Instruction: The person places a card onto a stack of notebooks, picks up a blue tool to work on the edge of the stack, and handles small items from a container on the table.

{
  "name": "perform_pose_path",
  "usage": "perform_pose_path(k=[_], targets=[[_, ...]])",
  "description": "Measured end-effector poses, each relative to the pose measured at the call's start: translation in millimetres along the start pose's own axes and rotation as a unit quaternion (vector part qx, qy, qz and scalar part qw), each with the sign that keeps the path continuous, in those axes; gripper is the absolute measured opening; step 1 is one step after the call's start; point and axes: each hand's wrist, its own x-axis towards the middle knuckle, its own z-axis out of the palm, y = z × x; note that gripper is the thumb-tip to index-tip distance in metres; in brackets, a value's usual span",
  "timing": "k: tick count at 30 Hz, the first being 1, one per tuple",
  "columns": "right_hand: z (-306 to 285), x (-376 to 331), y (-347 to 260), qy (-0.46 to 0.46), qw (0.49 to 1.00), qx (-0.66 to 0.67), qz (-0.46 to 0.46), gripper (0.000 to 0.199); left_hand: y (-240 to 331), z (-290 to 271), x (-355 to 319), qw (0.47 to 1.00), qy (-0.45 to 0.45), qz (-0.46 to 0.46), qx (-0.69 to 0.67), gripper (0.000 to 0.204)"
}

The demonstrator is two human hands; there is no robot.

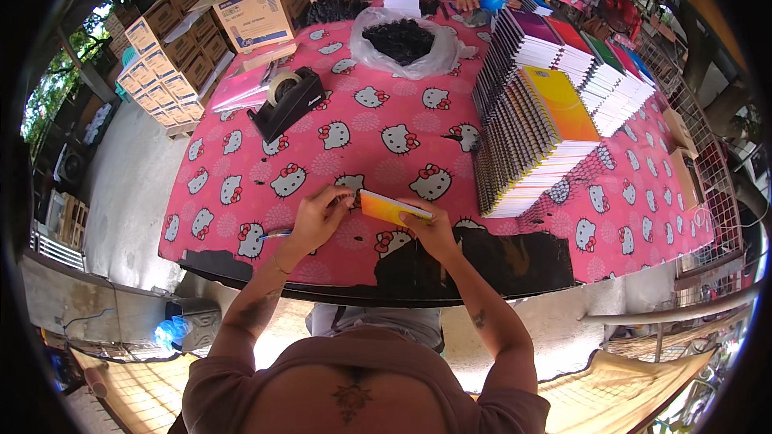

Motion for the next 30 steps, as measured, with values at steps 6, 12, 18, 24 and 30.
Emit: perform_pose_path(k=[6,12,18,24,30], targets=[[-4.1,-1.4,0.6,-0.013,1.000,0.017,0.005,0.029,-3.3,9.3,2.0,0.999,0.036,0.035,-0.015,0.018],[-5.9,-5.9,-3.0,-0.033,0.999,0.005,0.005,0.029,6.5,-2.4,15.0,0.991,-0.025,0.127,0.032,0.024],[-2.9,-11.2,-18.6,-0.034,0.999,0.009,-0.004,0.028,16.5,-9.6,16.5,0.989,-0.103,0.104,0.037,0.024],[1.5,-17.5,-23.0,-0.011,0.999,-0.022,-0.045,0.028,23.5,-11.6,21.0,0.975,-0.147,0.090,0.139,0.035],[11.2,-25.4,-42.1,0.059,0.997,0.026,-0.031,0.028,45.0,35.1,-25.9,0.926,-0.028,0.153,0.344,0.067]])
